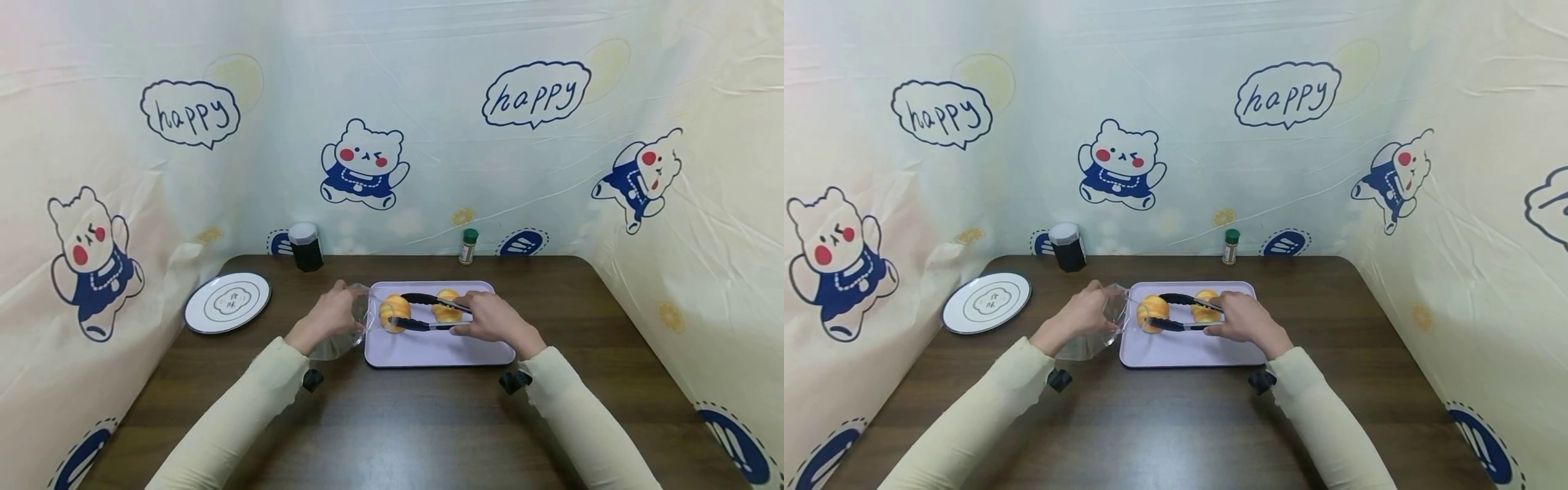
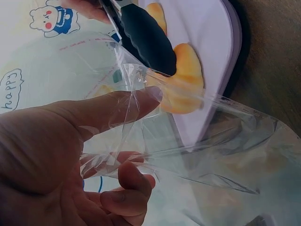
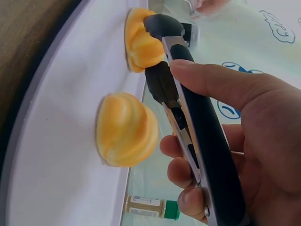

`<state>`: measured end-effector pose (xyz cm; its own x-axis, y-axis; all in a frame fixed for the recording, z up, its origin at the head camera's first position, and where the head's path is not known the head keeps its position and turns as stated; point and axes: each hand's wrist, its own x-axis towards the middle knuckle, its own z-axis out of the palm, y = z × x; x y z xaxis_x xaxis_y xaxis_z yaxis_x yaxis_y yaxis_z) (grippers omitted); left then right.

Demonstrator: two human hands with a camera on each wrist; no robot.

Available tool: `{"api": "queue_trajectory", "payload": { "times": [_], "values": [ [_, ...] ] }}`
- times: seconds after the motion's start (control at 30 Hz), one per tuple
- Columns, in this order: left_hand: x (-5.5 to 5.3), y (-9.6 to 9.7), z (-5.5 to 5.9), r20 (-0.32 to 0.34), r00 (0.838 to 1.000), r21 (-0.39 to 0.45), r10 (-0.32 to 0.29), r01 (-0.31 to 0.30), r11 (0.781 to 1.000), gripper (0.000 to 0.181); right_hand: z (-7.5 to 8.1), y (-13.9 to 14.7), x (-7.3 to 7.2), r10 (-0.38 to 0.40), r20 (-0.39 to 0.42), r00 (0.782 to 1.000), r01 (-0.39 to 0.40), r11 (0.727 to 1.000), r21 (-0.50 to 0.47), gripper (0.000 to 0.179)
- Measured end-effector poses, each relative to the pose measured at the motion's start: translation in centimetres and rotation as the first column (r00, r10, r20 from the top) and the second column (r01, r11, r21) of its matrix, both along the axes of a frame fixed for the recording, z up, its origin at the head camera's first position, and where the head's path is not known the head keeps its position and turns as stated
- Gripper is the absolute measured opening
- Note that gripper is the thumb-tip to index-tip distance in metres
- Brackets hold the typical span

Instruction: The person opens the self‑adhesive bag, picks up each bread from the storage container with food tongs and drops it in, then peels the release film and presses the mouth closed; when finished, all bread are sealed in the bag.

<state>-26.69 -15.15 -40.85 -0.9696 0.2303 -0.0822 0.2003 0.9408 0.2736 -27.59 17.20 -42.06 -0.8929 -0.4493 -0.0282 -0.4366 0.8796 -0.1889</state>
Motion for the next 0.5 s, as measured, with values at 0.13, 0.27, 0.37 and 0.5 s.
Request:
{"api": "queue_trajectory", "payload": {
  "times": [0.13, 0.27, 0.37, 0.5],
  "values": [
    [-0.1, 0.0, 0.0, -0.001, 1.000, 0.000, 0.001, -0.001, 1.000, 0.077, 0.1, 0.5, 0.3, -0.002, -0.003, 1.000, 0.002, 1.000, -0.022, 0.067],
    [-0.2, -0.1, -0.2, -0.012, 1.000, -0.001, -0.004, 0.004, 1.000, 0.077, 0.7, 1.3, 0.7, 0.005, -0.020, 1.000, -0.006, 0.998, -0.057, 0.067],
    [-0.2, -0.1, -0.2, -0.008, 1.000, -0.004, -0.003, 0.003, 1.000, 0.077, 1.4, 1.9, 1.2, 0.009, -0.039, 0.999, -0.012, 0.996, -0.086, 0.067],
    [-0.2, 0.0, -0.2, 0.006, 1.000, -0.015, 0.008, -0.008, 1.000, 0.079, 2.5, 2.6, 1.9, 0.000, -0.064, 0.998, -0.007, 0.993, -0.115, 0.069]
  ]
}}
